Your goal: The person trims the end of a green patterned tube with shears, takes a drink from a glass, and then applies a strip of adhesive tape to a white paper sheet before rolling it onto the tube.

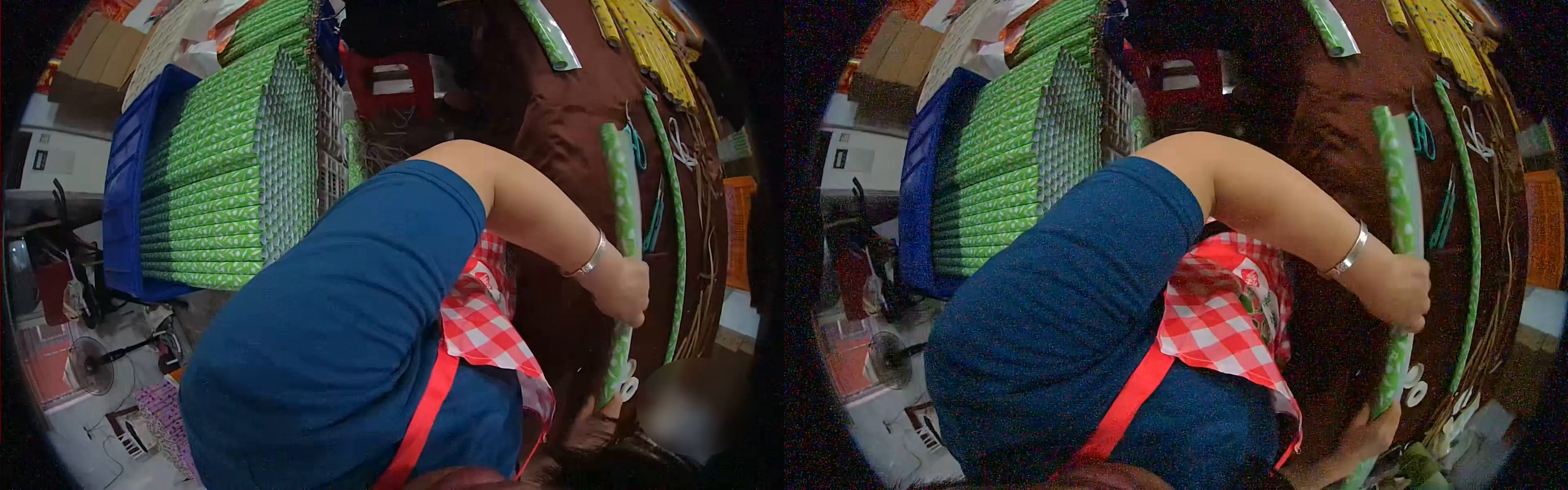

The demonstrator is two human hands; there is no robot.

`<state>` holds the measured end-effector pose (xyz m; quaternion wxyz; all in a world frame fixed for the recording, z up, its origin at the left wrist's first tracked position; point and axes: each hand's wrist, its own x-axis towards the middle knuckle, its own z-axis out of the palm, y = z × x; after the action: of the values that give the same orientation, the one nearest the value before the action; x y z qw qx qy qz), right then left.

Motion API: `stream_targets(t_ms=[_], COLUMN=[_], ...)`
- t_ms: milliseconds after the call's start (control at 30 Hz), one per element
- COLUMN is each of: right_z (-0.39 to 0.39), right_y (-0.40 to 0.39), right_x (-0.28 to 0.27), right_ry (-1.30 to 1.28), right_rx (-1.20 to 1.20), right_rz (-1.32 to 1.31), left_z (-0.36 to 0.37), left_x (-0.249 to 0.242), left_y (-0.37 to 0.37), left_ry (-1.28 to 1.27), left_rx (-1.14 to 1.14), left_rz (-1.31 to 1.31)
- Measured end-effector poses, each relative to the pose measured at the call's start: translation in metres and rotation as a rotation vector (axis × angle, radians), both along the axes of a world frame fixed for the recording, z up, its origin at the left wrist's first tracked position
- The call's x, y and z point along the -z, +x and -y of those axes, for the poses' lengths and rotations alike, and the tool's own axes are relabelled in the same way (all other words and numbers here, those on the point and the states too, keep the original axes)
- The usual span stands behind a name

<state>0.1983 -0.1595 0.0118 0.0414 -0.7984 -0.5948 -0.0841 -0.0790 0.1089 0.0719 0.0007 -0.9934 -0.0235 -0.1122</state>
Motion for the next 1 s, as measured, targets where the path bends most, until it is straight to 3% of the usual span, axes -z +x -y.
stream_targets(t_ms=[100, 167, 200, 233, 300, 333, 400, 533, 733, 767, 1000], right_z=[-0.016, -0.004, -0.002, -0.008, -0.013, -0.014, -0.022, -0.028, -0.034, -0.036, -0.036], right_y=[-0.027, -0.063, -0.073, -0.085, -0.096, -0.098, -0.11, -0.109, -0.102, -0.103, -0.114], right_x=[-0.024, -0.05, -0.047, -0.048, -0.046, -0.044, -0.053, -0.041, -0.006, -0.002, -0.002], right_ry=[0.002, -0.001, -0.103, -0.023, -0.017, -0.08, -0.089, 0.026, 0.151, 0.179, 0.217], right_rx=[-0.209, -0.277, -0.036, -0.104, -0.097, -0.031, -0.02, -0.035, -0.11, -0.115, -0.092], right_rz=[0.096, 0.183, 0.201, 0.147, 0.027, -0.057, -0.131, -0.053, -0.117, -0.109, -0.085], left_z=[-0.005, 0.003, 0.005, 0.004, 0.0, -0.003, -0.008, -0.017, -0.015, -0.016, -0.018], left_x=[-0.009, 0.008, 0.025, 0.038, 0.04, 0.044, 0.055, 0.048, 0.067, 0.066, 0.059], left_y=[-0.006, -0.003, 0.0, 0.002, 0.001, -0.001, 0.004, 0.005, 0.0, -0.001, -0.013], left_ry=[-0.273, -0.191, -0.076, 0.021, 0.027, 0.091, -0.052, -0.235, -0.274, -0.269, -0.294], left_rx=[0.098, -0.002, 0.006, 0.025, 0.012, 0.024, 0.064, 0.152, 0.089, 0.042, 0.074], left_rz=[-0.269, -0.12, 0.077, 0.288, 0.313, 0.294, 0.189, 0.093, 0.145, 0.041, 0.066])
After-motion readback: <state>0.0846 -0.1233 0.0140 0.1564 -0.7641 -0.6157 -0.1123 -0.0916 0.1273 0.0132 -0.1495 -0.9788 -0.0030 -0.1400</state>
